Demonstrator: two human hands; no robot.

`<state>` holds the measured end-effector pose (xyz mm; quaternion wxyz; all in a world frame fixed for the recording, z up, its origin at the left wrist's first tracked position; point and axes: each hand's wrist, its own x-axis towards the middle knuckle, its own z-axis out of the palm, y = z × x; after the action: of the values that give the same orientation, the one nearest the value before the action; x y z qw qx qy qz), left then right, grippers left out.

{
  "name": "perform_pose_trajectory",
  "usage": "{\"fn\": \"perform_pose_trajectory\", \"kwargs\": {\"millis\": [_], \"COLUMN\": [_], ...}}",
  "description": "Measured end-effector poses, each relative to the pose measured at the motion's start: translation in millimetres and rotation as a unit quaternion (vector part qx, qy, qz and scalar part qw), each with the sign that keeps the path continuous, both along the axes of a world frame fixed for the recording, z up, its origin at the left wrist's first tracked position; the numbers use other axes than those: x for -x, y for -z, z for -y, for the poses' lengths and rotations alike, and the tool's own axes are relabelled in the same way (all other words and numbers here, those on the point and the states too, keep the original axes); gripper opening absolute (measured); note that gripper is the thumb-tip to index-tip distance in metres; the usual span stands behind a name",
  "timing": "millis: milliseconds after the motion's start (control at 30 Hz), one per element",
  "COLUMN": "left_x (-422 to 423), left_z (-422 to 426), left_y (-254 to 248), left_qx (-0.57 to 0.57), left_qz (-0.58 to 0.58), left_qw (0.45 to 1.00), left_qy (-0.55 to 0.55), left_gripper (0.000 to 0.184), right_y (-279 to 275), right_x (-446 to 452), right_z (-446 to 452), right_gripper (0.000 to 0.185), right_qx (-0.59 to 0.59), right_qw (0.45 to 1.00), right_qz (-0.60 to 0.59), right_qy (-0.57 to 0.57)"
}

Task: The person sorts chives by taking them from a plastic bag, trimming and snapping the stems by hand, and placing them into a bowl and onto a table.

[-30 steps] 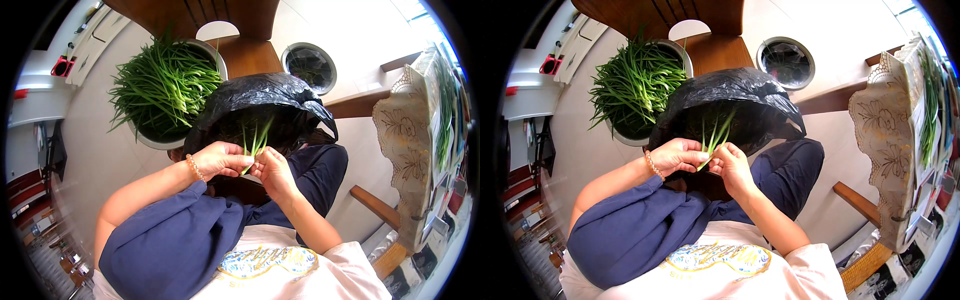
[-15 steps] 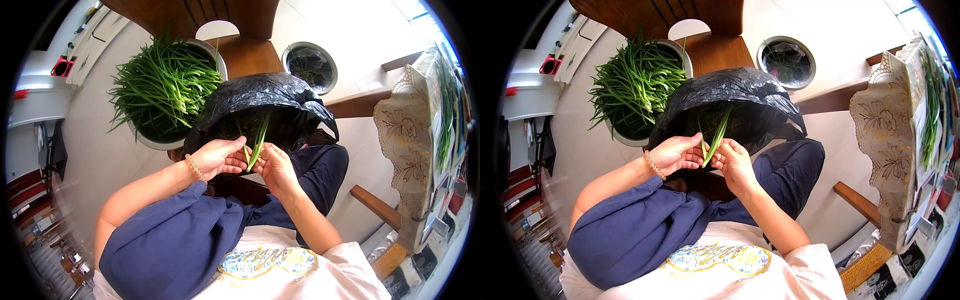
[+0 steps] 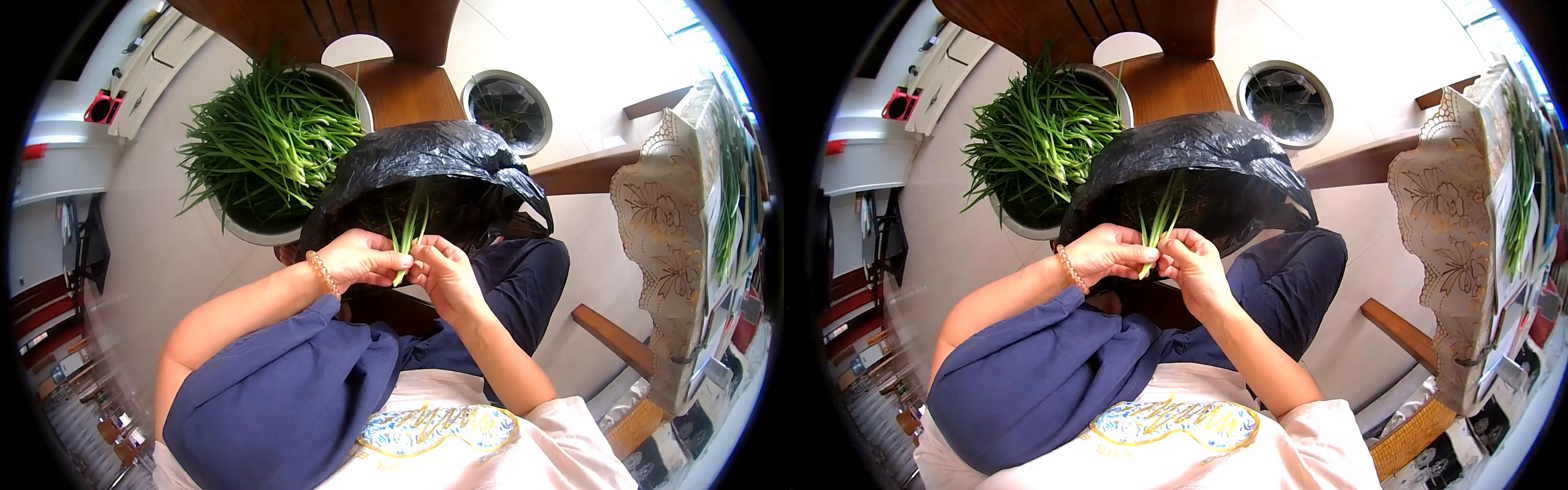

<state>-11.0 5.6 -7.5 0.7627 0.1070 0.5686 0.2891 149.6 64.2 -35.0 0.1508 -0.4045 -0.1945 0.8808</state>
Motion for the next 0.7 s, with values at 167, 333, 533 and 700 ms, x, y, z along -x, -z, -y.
{"fn": "perform_pose_trajectory", "kwargs": {"millis": [167, 333, 533, 700], "left_x": [-0.1, -3.1, -1.6, 11.7], "left_z": [2.9, 3.0, -1.8, 10.7], "left_y": [8.2, 11.2, 15.6, 15.5], "left_qx": [0.025, 0.005, -0.005, 0.013], "left_qz": [0.006, -0.019, -0.13, -0.105], "left_qw": [0.999, 0.995, 0.974, 0.977], "left_qy": [-0.031, -0.103, -0.185, -0.185], "left_gripper": [0.019, 0.017, 0.016, 0.019], "right_y": [4.7, 7.0, 2.9, 10.5], "right_x": [-1.1, 1.1, 5.2, -20.6], "right_z": [3.8, 11.7, 12.4, -12.5], "right_gripper": [0.009, 0.01, 0.008, 0.006], "right_qx": [0.031, 0.038, 0.028, -0.007], "right_qw": [0.999, 0.995, 0.989, 0.986], "right_qz": [-0.028, -0.028, 0.004, 0.047], "right_qy": [0.032, 0.086, 0.148, 0.162]}}
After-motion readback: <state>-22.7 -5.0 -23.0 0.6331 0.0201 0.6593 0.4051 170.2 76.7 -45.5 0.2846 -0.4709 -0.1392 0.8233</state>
